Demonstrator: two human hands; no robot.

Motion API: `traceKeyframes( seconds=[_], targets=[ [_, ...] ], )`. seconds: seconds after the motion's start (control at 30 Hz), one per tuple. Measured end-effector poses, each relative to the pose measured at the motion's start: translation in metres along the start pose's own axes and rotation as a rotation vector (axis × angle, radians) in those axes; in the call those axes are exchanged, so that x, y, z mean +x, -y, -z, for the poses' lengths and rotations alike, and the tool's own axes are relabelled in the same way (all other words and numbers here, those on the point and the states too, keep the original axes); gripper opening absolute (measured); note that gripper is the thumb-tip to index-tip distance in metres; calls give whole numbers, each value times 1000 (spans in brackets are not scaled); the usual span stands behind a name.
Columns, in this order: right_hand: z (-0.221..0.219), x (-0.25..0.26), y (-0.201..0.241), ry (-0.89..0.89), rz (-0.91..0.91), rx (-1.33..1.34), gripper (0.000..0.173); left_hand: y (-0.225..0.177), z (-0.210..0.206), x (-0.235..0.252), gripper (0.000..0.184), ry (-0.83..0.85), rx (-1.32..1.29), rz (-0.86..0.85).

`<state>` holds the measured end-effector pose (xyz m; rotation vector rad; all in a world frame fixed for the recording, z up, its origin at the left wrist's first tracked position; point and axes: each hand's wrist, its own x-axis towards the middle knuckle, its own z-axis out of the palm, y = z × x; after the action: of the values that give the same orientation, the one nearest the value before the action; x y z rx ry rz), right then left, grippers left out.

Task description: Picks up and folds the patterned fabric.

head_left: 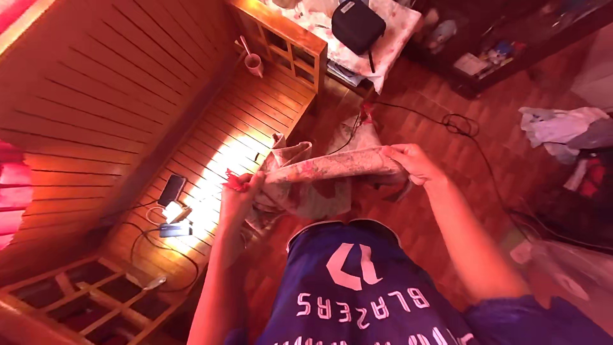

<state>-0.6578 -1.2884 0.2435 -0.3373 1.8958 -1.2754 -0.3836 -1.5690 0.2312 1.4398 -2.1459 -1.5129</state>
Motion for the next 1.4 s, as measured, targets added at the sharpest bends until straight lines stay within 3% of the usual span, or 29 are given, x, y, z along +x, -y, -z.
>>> traceKeyframes(
  seconds=[0.07, 0.13, 0.23, 0.27, 0.33, 0.37, 0.47, 0.6, 0.7, 0.8, 0.87, 0.97, 1.07, 1.2, 1.27, 1.33, 1.4],
  targets=[
    [-7, -10, 28, 6, 145, -74, 18, -5, 11, -12, 14, -82, -184, -38],
    [-20, -15, 57, 43, 313, -246, 22, -26, 14, -32, 13, -3, -310, -199],
    [-59, -19, 85, 310, 457, -359, 24, -64, -8, -54, 70, 323, -91, -396],
    [-72, -19, 92, 423, 457, -364, 24, -74, -21, -52, 69, 375, 39, -412],
    [-83, -23, 95, 509, 410, -348, 22, -88, -43, -42, 31, 410, 185, -402],
    [-81, -25, 89, 476, 401, -330, 19, -91, -48, -38, 21, 414, 236, -390],
    [-68, -35, 53, 299, 394, -273, 19, -89, -58, -38, 22, 382, 246, -436],
    [-60, -25, -25, -112, 419, -425, 28, -81, -56, -34, 20, 345, 158, -486],
    [-37, -8, -94, -194, 192, -482, 40, -90, -42, -36, 15, 327, 86, -386],
    [1, 1, -140, -144, 25, -371, 31, -84, -28, -26, 18, 239, -35, -242],
    [34, 6, -156, -135, 14, -273, 23, -72, -20, -17, 18, 171, -126, -159],
    [59, 2, -109, -27, -129, -127, 24, -53, -3, -3, 20, 114, -174, -92],
    [55, 11, -66, 33, -261, -57, 35, -34, 12, 13, 20, 91, -185, -22],
    [44, 40, -50, 91, -214, -57, 37, -8, 25, 25, 18, 14, -166, 92],
    [42, 47, -49, 174, -124, -64, 27, -1, 27, 24, 16, -28, -190, 139],
    [41, 44, -53, 325, -26, -196, 15, 7, 29, 20, 14, -79, -219, 172],
    [35, 36, -58, 500, -103, -561, 18, 15, 33, 15, 14, -125, -250, 183]
  ],
)
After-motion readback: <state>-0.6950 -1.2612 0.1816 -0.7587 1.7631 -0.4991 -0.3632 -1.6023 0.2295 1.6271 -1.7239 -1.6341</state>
